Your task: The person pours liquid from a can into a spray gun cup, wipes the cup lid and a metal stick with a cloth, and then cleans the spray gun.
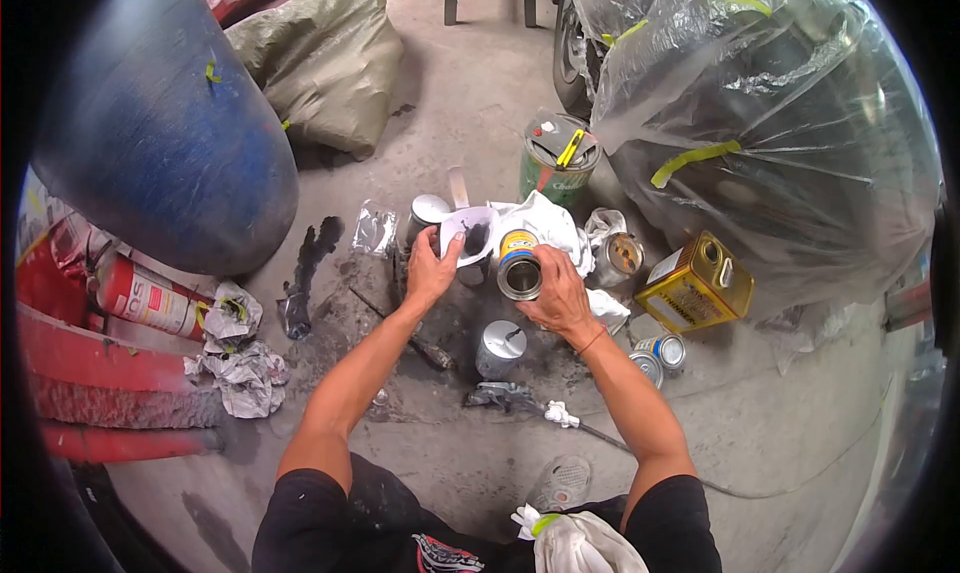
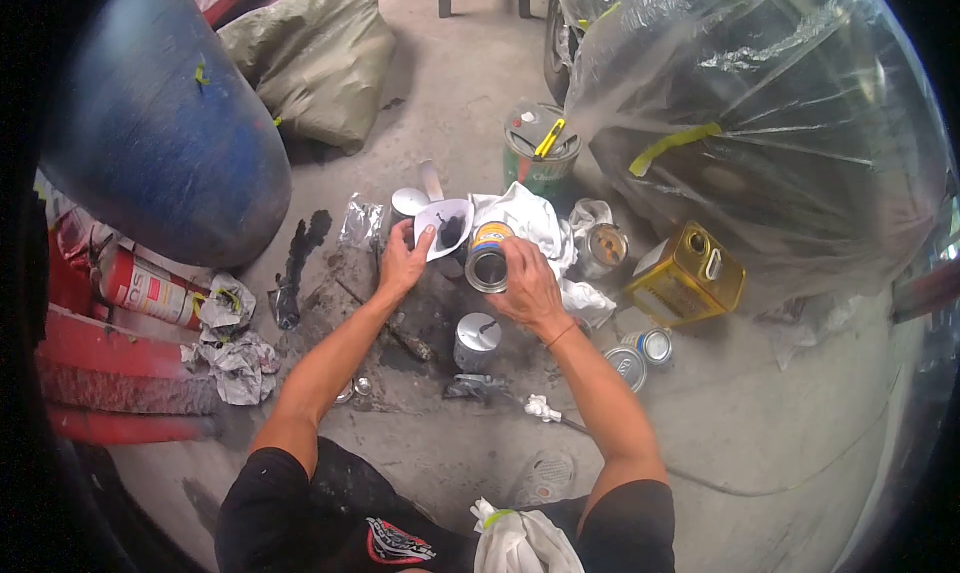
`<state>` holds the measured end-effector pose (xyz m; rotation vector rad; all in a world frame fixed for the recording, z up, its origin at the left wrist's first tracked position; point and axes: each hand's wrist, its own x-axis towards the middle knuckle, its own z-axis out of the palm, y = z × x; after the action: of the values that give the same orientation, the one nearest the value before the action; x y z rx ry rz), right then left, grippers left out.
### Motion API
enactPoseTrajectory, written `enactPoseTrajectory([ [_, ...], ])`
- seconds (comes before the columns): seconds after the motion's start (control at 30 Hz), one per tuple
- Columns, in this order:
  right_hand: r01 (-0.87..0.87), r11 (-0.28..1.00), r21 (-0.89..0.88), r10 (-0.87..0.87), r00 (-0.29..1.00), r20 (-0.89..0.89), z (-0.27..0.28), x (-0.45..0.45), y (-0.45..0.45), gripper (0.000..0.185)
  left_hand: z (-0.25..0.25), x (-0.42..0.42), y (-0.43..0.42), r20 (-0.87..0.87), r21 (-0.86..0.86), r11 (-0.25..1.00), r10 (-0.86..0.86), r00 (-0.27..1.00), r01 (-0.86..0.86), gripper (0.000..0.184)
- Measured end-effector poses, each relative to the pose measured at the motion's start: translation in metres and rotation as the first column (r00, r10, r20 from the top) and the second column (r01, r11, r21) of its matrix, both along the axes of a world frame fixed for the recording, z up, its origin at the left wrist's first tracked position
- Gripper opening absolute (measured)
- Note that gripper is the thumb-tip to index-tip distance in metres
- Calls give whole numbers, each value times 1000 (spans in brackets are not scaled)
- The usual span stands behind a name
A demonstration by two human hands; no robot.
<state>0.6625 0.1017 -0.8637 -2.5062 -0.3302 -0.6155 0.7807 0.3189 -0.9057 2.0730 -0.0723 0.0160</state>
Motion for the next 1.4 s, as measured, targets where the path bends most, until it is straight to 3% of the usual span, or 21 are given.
enactPoseTrajectory([
  [0.07, -9, 1000, -16, 9, 1000, 12, -2, 0, 0, 82, 0, 2, 2, 31, -31, 999, 17, 999, -16, 76],
  [0.17, 205, 971, 123, -165, 947, -276, -9, -3, 4, 79, 11, -2, 12, 88, -63, 995, 77, 993, -72, 76],
  [0.27, 304, 931, 203, -214, 903, -374, -39, -5, -3, 83, 24, -15, 22, 190, -75, 987, 155, 970, -143, 64],
  [0.33, 307, 927, 213, -190, 878, -438, -48, -11, -2, 85, 30, -26, 38, 513, 13, 997, 57, 857, -74, 52],
  [0.4, 272, 945, 182, -160, 870, -467, -71, -13, -2, 90, 26, -47, 49, 505, 62, 997, -64, 861, 37, 42],
  [0.47, 285, 943, 170, -169, 853, -493, -70, -15, -1, 92, 7, -69, 57, 291, 310, 848, -515, 806, 430, 39],
  [0.53, 279, 948, 150, -143, 799, -583, -54, -16, -4, 94, 3, -100, 53, -37, 291, 724, -644, 764, 625, 59],
  [0.57, 278, 952, 132, -123, 738, -664, -47, -16, -6, 97, -2, -117, 50, -35, 289, 728, -641, 767, 621, 59],
  [0.63, 252, 965, 66, -157, 765, -625, -45, -22, -8, 100, -16, -143, 38, -214, 290, 754, -549, 808, 589, 95],
  [0.67, 234, 972, 4, -188, 790, -584, -44, -25, -9, 103, -22, -149, 32, -212, 288, 756, -549, 809, 588, 95],
  [0.73, 196, 981, 3, -172, 865, -472, -44, -22, -9, 101, -30, -156, 19, -377, 147, 845, -433, 819, 514, 123],
  [0.8, 161, 987, -5, -152, 923, -354, -38, -18, -7, 98, -33, -159, 3, -326, 109, 880, -408, 853, 462, 122],
  [0.87, 224, 974, 4, -220, 958, -187, -24, -7, 0, 81, -29, -158, -10, -329, 28, 909, -384, 863, 415, 114],
  [0.9, 233, 972, 36, -220, 949, -224, -6, -9, 10, 66, -31, -158, -12, -325, 23, 914, -377, 867, 406, 114],
  [1.03, 34, 999, -3, -33, 938, -344, -2, -38, 40, 62, -35, -154, -8, -333, 25, 918, -366, 869, 396, 99],
  [1.1, -151, 977, -153, 79, 915, -395, -6, -67, 56, 61, -41, -156, -3, -312, 27, 901, -404, 860, 433, 94],
  [1.2, -139, 983, -123, 79, 912, -402, -19, -107, 64, 63, -53, -165, 4, -197, -36, 904, -425, 884, 427, 88],
  [1.27, -98, 993, -65, 65, 916, -395, -22, -123, 68, 65, -45, -177, 4, -127, 55, 903, -417, 900, 426, 83],
  [1.3, -17, 995, -96, -20, 926, -378, -16, -126, 75, 67, -44, -182, 6, -131, 54, 896, -432, 892, 441, 83],
  [1.37, 149, 982, -117, -173, 956, -236, -17, -126, 93, 67, -42, -190, 1, 129, 135, 895, -442, 888, 425, 82],
  [1.4, 162, 979, -123, -187, 953, -239, -16, -124, 97, 67, -41, -192, 1, 128, 128, 890, -453, 882, 438, 82],
])
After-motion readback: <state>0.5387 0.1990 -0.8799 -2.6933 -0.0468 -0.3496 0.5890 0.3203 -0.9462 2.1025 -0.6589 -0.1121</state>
